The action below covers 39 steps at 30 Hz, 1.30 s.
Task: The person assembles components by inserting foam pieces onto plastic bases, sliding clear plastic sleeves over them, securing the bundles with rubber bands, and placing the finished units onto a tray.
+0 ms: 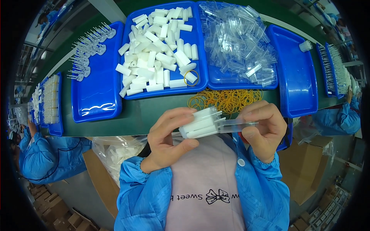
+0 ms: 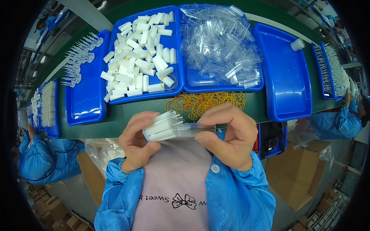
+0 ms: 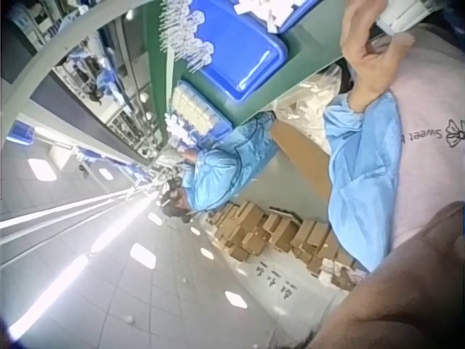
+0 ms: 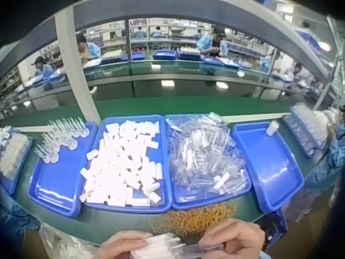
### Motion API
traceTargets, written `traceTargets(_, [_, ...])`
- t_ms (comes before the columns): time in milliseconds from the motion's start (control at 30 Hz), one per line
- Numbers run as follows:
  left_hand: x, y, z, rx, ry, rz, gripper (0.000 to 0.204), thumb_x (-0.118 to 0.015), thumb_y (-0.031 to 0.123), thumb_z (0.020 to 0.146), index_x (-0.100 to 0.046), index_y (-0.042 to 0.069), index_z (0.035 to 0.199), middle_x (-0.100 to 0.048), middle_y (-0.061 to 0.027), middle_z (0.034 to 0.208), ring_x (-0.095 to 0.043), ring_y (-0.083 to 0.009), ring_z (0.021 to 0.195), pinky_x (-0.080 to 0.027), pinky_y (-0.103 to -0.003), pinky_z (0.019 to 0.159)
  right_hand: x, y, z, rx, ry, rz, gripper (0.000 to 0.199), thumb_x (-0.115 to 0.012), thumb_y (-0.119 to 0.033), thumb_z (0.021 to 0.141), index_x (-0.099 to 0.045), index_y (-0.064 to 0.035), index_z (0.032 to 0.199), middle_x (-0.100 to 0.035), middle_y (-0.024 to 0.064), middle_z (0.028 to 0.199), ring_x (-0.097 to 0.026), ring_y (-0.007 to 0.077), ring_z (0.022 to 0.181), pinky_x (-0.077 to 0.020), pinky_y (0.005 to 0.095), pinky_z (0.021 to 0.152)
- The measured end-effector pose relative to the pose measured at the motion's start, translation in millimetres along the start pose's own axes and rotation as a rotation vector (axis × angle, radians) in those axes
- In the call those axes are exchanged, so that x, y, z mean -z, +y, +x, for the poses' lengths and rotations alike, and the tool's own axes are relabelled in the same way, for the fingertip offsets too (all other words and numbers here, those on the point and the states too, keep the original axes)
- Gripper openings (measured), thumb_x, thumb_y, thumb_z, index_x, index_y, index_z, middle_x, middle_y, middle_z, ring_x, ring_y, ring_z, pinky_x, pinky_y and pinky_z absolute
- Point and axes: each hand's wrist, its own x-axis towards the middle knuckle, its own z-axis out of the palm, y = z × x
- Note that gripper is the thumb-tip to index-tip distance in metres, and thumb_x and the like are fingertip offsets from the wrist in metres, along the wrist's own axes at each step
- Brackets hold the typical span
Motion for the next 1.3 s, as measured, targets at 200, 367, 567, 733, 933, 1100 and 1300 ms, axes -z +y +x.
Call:
traceTargets(200, [-1.8, -0.1, -2.2, -0.004, 0.023, 0.002, 0.049, -0.081, 0.017, 0.072, -0.062, 0.0, 0.114, -0.057, -0.0188, 0.118, -0.057, -0.0283, 0.108, -0.047, -0.035, 0.089, 3.5, 4.8, 0.7, -0.007, 0.098, 0.062, 0.02, -0.073, -0.001, 0.072, -0.061, 0.0015, 0.088, -0.063, 0.0113, 0.083, -0.059, 0.0152, 0.075, -0.0465, 0.0262, 0.069])
traceTargets(367, [-2.9, 1.5, -2.5, 0.03, 0.009, -0.015, 0.05, -0.081, 0.018, 0.071, -0.062, 0.0, 0.114, -0.057, -0.0189, 0.118, -0.058, -0.0283, 0.108, -0.047, -0.035, 0.089, 2.4, 4.5, 2.4, -0.165, 0.03, 0.131, 0.016, -0.071, 0.001, 0.073, -0.06, 0.0008, 0.086, -0.061, 0.0095, 0.085, -0.059, 0.0144, 0.077, -0.0456, 0.026, 0.07])
traceTargets(567, [-2.6, 3.2, -2.3, 0.03, 0.001, 0.013, 0.051, -0.082, 0.019, 0.071, -0.062, 0.0, 0.113, -0.057, -0.0186, 0.118, -0.058, -0.028, 0.107, -0.047, -0.035, 0.089, 4.5, 6.8, 2.4, -0.238, 0.02, 0.178, 0.015, -0.069, 0.003, 0.072, -0.06, 0.0011, 0.085, -0.061, 0.0082, 0.084, -0.057, 0.0134, 0.08, -0.0451, 0.026, 0.072])
traceTargets(733, [-2.9, 1.4, -0.9, 0.0, 0.007, 0.02, 0.051, -0.082, 0.019, 0.07, -0.062, 0.0, 0.114, -0.058, -0.0189, 0.117, -0.058, -0.0281, 0.107, -0.047, -0.036, 0.089, 2.7, 7.0, 2.6, -0.23, 0.031, 0.164, 0.015, -0.07, 0.003, 0.072, -0.061, 0.001, 0.084, -0.061, 0.0078, 0.083, -0.057, 0.0131, 0.078, -0.0446, 0.0251, 0.071])
traceTargets(933, [-2.7, 2.8, -1.4, 0.001, 0.001, 0.061, 0.051, -0.082, 0.018, 0.07, -0.062, 0.001, 0.114, -0.058, -0.0191, 0.117, -0.059, -0.0285, 0.106, -0.047, -0.036, 0.088, -1.1, 4.7, 5.6, -0.265, -0.009, 0.171, 0.015, -0.071, 0.002, 0.072, -0.061, 0.0008, 0.083, -0.061, 0.0066, 0.08, -0.057, 0.0116, 0.075, -0.0437, 0.0242, 0.068])
traceTargets(1100, [-1.8, 3.7, 1.7, -0.047, -0.02, 0.163, 0.048, -0.081, 0.016, 0.071, -0.063, 0.001, 0.114, -0.058, -0.0199, 0.116, -0.06, -0.028, 0.103, -0.049, -0.034, 0.084, -2.3, 4.3, 3.3, -0.265, -0.002, 0.145, 0.015, -0.072, 0.001, 0.072, -0.061, 0.0007, 0.082, -0.061, 0.0061, 0.078, -0.057, 0.0109, 0.073, -0.0435, 0.0243, 0.066])
traceTargets(1300, [-1.6, 8.0, 5.8, -0.11, -0.081, 0.258, 0.042, -0.08, 0.013, 0.072, -0.066, 0.0, 0.109, -0.058, -0.0199, 0.114, -0.06, -0.0258, 0.098, -0.051, -0.033, 0.079, -3.4, 7.6, 1.6, -0.194, 0.019, 0.131, 0.015, -0.072, 0.0, 0.073, -0.061, 0.0008, 0.083, -0.062, 0.0065, 0.079, -0.057, 0.011, 0.073, -0.0439, 0.0242, 0.066])
